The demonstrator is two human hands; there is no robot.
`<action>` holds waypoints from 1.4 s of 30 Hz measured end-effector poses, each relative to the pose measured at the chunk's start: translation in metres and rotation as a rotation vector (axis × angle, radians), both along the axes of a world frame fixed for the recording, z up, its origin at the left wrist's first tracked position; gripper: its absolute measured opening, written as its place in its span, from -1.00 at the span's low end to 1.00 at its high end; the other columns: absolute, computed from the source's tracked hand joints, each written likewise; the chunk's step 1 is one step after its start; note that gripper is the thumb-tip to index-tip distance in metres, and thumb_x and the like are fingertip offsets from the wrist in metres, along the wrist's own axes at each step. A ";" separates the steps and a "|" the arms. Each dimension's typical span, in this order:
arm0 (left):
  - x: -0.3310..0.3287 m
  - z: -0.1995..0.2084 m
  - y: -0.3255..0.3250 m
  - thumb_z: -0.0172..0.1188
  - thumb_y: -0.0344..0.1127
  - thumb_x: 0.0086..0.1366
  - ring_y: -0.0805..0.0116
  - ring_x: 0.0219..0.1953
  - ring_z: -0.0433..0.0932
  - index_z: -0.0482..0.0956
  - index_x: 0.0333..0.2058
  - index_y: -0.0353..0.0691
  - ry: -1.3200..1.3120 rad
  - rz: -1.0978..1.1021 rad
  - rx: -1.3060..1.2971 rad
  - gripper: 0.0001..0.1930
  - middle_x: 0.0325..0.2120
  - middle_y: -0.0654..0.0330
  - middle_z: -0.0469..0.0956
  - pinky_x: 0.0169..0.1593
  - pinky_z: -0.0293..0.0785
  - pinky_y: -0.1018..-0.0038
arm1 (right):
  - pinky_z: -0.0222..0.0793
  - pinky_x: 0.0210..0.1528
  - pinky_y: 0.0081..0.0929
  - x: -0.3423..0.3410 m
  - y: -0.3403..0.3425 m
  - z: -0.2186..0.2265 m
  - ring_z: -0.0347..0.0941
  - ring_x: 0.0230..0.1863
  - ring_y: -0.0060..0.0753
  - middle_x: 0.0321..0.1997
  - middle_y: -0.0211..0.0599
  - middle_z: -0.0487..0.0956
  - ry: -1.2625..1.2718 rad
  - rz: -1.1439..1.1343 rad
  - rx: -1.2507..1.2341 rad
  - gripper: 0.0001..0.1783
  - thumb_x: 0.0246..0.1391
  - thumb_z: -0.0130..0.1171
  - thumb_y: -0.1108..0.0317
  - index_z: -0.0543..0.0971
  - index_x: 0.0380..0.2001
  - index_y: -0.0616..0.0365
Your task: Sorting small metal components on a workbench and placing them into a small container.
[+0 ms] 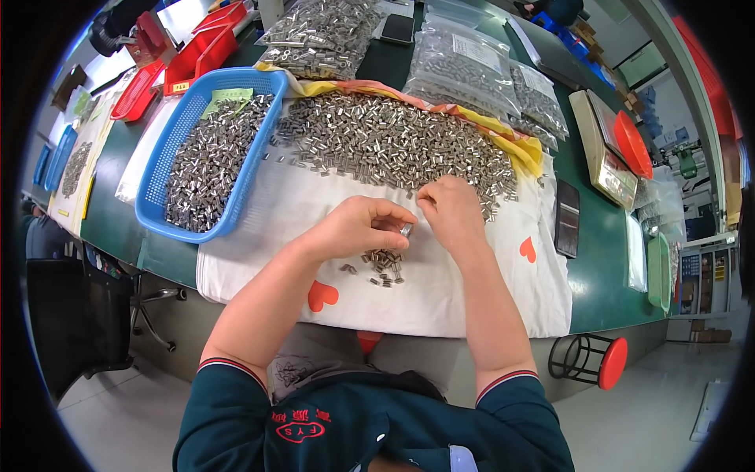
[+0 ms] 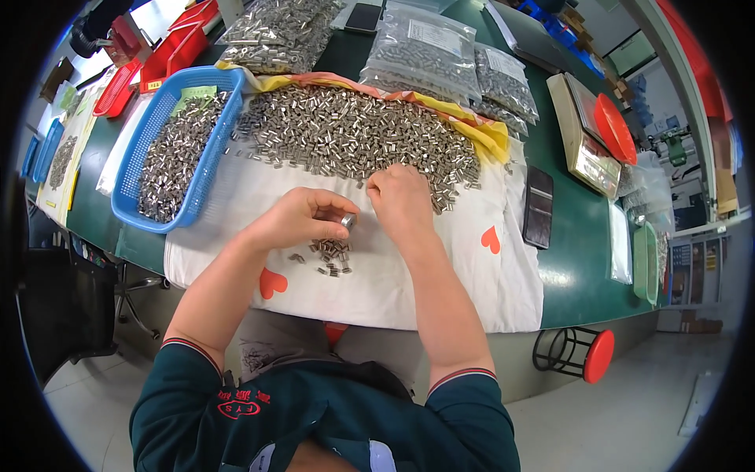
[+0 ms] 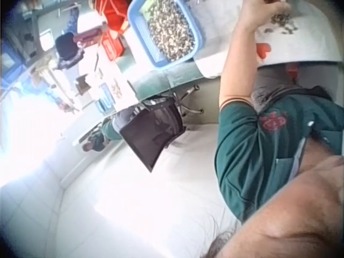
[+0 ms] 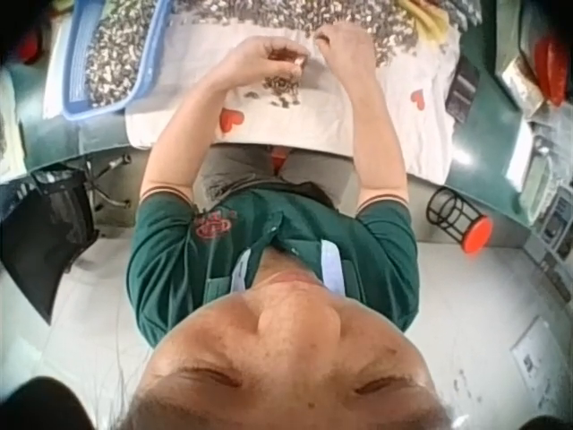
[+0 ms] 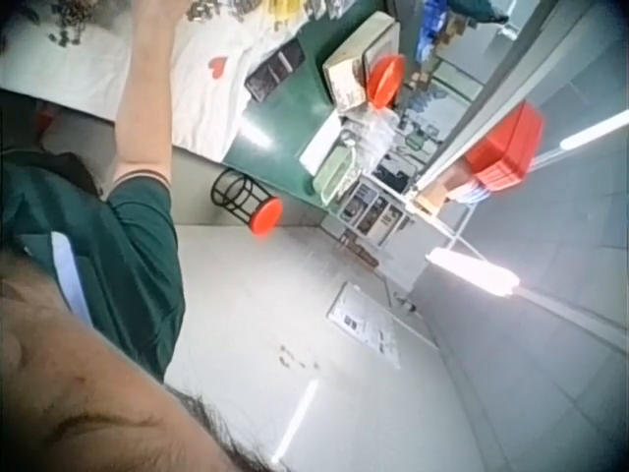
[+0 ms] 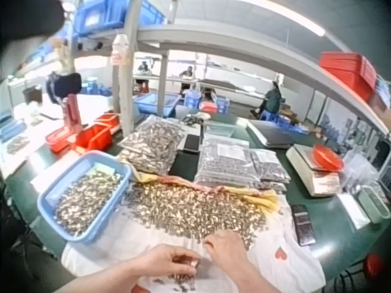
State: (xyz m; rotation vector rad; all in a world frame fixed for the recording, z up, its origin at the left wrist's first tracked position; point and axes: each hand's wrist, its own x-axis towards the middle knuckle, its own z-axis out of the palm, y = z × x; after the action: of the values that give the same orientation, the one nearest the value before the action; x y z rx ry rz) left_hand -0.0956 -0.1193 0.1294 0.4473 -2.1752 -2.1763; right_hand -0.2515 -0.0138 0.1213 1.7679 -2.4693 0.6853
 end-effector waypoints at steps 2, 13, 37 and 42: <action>0.000 -0.010 -0.002 0.23 -0.46 0.00 0.59 -0.35 0.46 0.49 -0.18 -0.32 0.027 0.037 0.052 -0.67 -0.42 0.26 0.52 -0.25 0.41 0.63 | 0.26 -0.28 -0.31 0.004 0.001 0.001 0.36 -0.38 -0.20 -0.52 -0.26 0.45 -0.011 0.014 0.006 -0.91 -0.25 0.16 0.39 0.54 -0.56 0.13; -0.002 -0.004 -0.007 0.16 -0.54 0.05 0.56 -0.32 0.46 0.39 -0.11 -0.38 0.058 0.249 0.231 -0.63 -0.33 0.22 0.50 -0.23 0.39 0.65 | 0.30 -0.35 -0.65 0.022 0.010 0.025 0.41 -0.42 -0.58 -0.44 -0.40 0.52 -0.736 0.119 -0.149 -0.93 -0.18 0.14 0.53 0.52 -0.50 0.20; 0.001 -0.009 -0.009 0.24 -0.47 -0.01 0.59 -0.33 0.47 0.46 -0.15 -0.35 0.065 0.255 0.148 -0.63 -0.37 0.23 0.53 -0.26 0.40 0.67 | 0.31 -0.38 -0.59 0.032 0.009 0.023 0.42 -0.47 -0.53 -0.51 -0.37 0.51 -0.625 0.130 -0.235 -0.93 -0.21 0.17 0.50 0.50 -0.56 0.23; 0.000 -0.001 -0.006 0.24 -0.49 -0.01 0.61 -0.35 0.46 0.45 -0.14 -0.35 0.043 0.166 0.202 -0.61 -0.36 0.24 0.52 -0.27 0.39 0.67 | 0.29 -0.38 -0.65 0.020 0.012 0.034 0.37 -0.47 -0.65 -0.53 -0.48 0.50 -0.854 0.072 -0.034 -0.89 -0.19 0.19 0.49 0.50 -0.50 0.24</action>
State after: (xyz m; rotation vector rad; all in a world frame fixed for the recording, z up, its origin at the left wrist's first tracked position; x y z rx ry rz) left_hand -0.0957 -0.1248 0.1285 0.5619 -1.8322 -2.2989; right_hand -0.2318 -0.0017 0.1548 1.8021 -2.8008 1.7876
